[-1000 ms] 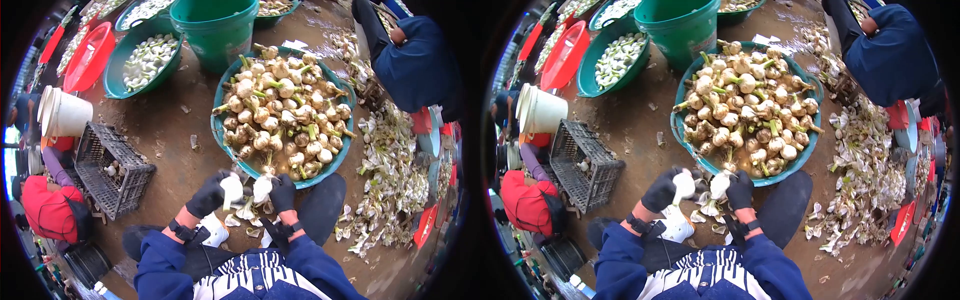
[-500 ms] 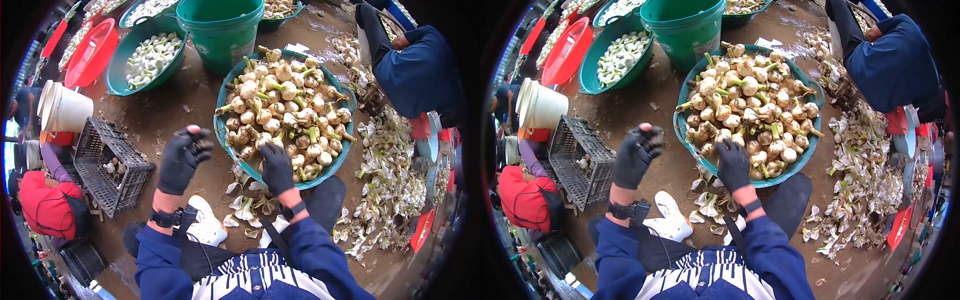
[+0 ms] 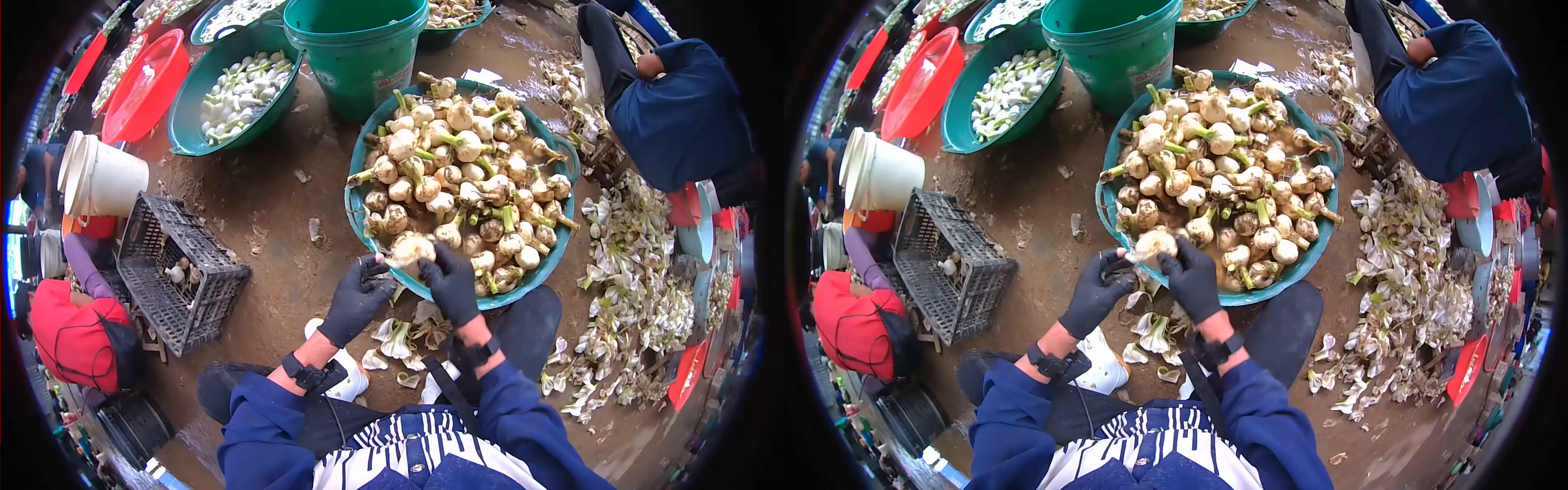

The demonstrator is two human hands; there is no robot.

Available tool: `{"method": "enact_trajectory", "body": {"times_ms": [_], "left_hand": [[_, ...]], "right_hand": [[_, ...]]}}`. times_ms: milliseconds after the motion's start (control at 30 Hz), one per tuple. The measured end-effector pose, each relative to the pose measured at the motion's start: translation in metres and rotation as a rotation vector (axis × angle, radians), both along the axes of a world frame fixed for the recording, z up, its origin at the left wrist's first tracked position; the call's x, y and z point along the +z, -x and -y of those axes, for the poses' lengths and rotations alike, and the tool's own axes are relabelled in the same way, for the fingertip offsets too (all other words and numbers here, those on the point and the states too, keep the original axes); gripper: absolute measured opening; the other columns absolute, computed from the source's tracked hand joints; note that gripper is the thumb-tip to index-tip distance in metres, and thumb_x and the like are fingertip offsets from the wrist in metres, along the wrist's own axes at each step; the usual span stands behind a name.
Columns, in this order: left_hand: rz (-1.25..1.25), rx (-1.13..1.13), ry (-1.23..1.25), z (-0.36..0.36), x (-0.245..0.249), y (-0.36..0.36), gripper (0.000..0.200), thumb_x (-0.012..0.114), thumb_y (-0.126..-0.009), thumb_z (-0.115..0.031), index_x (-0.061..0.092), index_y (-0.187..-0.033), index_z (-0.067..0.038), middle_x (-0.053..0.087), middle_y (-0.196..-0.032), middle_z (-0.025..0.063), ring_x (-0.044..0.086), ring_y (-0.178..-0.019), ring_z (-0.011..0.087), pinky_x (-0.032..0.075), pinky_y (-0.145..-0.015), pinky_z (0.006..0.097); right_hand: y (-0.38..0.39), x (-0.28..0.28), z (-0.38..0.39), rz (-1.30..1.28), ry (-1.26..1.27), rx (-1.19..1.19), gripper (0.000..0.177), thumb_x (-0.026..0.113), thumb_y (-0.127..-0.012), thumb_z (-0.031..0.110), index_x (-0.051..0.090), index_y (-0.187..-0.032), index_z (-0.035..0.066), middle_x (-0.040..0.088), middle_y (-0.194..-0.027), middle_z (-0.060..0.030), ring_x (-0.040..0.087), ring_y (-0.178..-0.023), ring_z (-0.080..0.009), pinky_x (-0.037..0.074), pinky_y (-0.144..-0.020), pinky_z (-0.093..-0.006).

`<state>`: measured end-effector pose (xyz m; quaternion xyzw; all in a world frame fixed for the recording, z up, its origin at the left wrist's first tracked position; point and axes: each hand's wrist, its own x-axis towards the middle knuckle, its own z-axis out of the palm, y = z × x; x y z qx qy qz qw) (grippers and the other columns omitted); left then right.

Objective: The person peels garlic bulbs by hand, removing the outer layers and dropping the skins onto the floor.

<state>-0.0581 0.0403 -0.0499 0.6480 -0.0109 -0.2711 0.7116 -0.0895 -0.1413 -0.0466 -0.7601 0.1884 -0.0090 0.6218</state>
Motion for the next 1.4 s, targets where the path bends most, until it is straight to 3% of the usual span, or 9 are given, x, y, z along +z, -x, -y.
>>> {"method": "enact_trajectory", "body": {"times_ms": [67, 167, 267, 467, 567, 667, 767, 867, 1400], "left_hand": [[-0.045, -0.035, 0.029, 0.005, 0.008, 0.001, 0.041, 0.064, -0.085, -0.006, 0.047, -0.122, -0.002, 0.058, -0.112, 0.0090, 0.056, -0.101, 0.0150, 0.048, -0.086, 0.0282], [-0.092, -0.039, 0.030, 0.004, 0.003, 0.003, 0.044, 0.063, -0.085, -0.004, 0.045, -0.124, -0.002, 0.058, -0.112, 0.0098, 0.057, -0.100, 0.0161, 0.049, -0.086, 0.0287], [-0.262, 0.070, 0.144, 0.003, 0.015, 0.000, 0.044, 0.065, -0.082, -0.002, 0.046, -0.121, -0.002, 0.058, -0.110, 0.0099, 0.058, -0.100, 0.0167, 0.050, -0.084, 0.0285], [-0.009, 0.129, -0.011, 0.000, 0.013, -0.001, 0.045, 0.066, -0.074, 0.002, 0.048, -0.115, -0.002, 0.057, -0.110, 0.0110, 0.059, -0.099, 0.0178, 0.051, -0.084, 0.0289], [0.066, 0.096, -0.031, -0.003, 0.009, 0.000, 0.046, 0.067, -0.074, 0.002, 0.049, -0.115, -0.002, 0.057, -0.110, 0.0099, 0.059, -0.101, 0.0183, 0.049, -0.086, 0.0289], [0.180, 0.084, -0.066, -0.002, 0.004, 0.000, 0.047, 0.067, -0.073, 0.001, 0.049, -0.116, -0.002, 0.056, -0.108, 0.0084, 0.057, -0.104, 0.0189, 0.048, -0.088, 0.0293], [0.178, 0.091, -0.074, -0.001, 0.003, 0.002, 0.047, 0.068, -0.071, 0.000, 0.053, -0.115, -0.002, 0.053, -0.107, 0.0089, 0.056, -0.104, 0.0202, 0.047, -0.088, 0.0296], [0.404, -0.010, -0.346, 0.000, 0.013, 0.001, 0.046, 0.068, -0.068, 0.000, 0.057, -0.112, -0.001, 0.050, -0.105, 0.0107, 0.055, -0.100, 0.0222, 0.046, -0.086, 0.0307], [0.618, -0.157, -0.413, -0.002, 0.013, 0.002, 0.051, 0.064, -0.065, 0.000, 0.054, -0.115, 0.001, 0.048, -0.100, 0.0182, 0.053, -0.090, 0.0322, 0.045, -0.079, 0.0357]], "right_hand": [[0.018, -0.004, -0.021, 0.109, -0.147, -0.052, 0.030, 0.060, -0.086, 0.007, 0.058, -0.114, -0.002, 0.066, -0.084, -0.0098, 0.058, -0.064, -0.0105, 0.048, -0.059, -0.0264], [0.029, 0.007, -0.032, 0.004, -0.137, -0.021, 0.028, 0.059, -0.086, 0.004, 0.059, -0.113, -0.002, 0.066, -0.093, -0.0120, 0.061, -0.070, -0.0123, 0.050, -0.064, -0.0264], [0.029, 0.002, -0.026, 0.214, 0.205, 0.009, 0.028, 0.059, -0.084, 0.001, 0.060, -0.112, -0.001, 0.066, -0.096, -0.0118, 0.063, -0.075, -0.0134, 0.050, -0.066, -0.0254], [0.017, 0.041, -0.027, 0.170, 0.089, -0.039, 0.027, 0.067, -0.078, 0.002, 0.064, -0.104, 0.001, 0.065, -0.092, -0.0110, 0.064, -0.074, -0.0133, 0.049, -0.062, -0.0237], [0.015, 0.040, -0.032, 0.213, 0.205, -0.008, 0.026, 0.069, -0.076, 0.009, 0.065, -0.101, 0.004, 0.064, -0.090, -0.0127, 0.065, -0.077, -0.0228, 0.051, -0.066, -0.0312], [0.012, 0.032, -0.035, 0.245, 0.328, 0.005, 0.021, 0.069, -0.075, 0.003, 0.065, -0.096, 0.001, 0.063, -0.085, -0.0105, 0.065, -0.070, -0.0180, 0.050, -0.061, -0.0263], [0.015, 0.029, -0.035, 0.223, 0.386, 0.018, 0.018, 0.069, -0.075, 0.012, 0.067, -0.093, 0.007, 0.064, -0.088, -0.0089, 0.064, -0.076, -0.0258, 0.051, -0.064, -0.0333], [0.014, 0.035, -0.035, 0.231, 0.529, 0.028, 0.016, 0.069, -0.075, 0.011, 0.066, -0.090, 0.008, 0.064, -0.086, -0.0077, 0.063, -0.075, -0.0256, 0.051, -0.062, -0.0339], [0.021, 0.022, -0.040, 0.282, 0.698, 0.076, 0.007, 0.064, -0.073, 0.009, 0.061, -0.079, 0.008, 0.059, -0.073, -0.0087, 0.059, -0.060, -0.0275, 0.046, -0.050, -0.0374]]}}
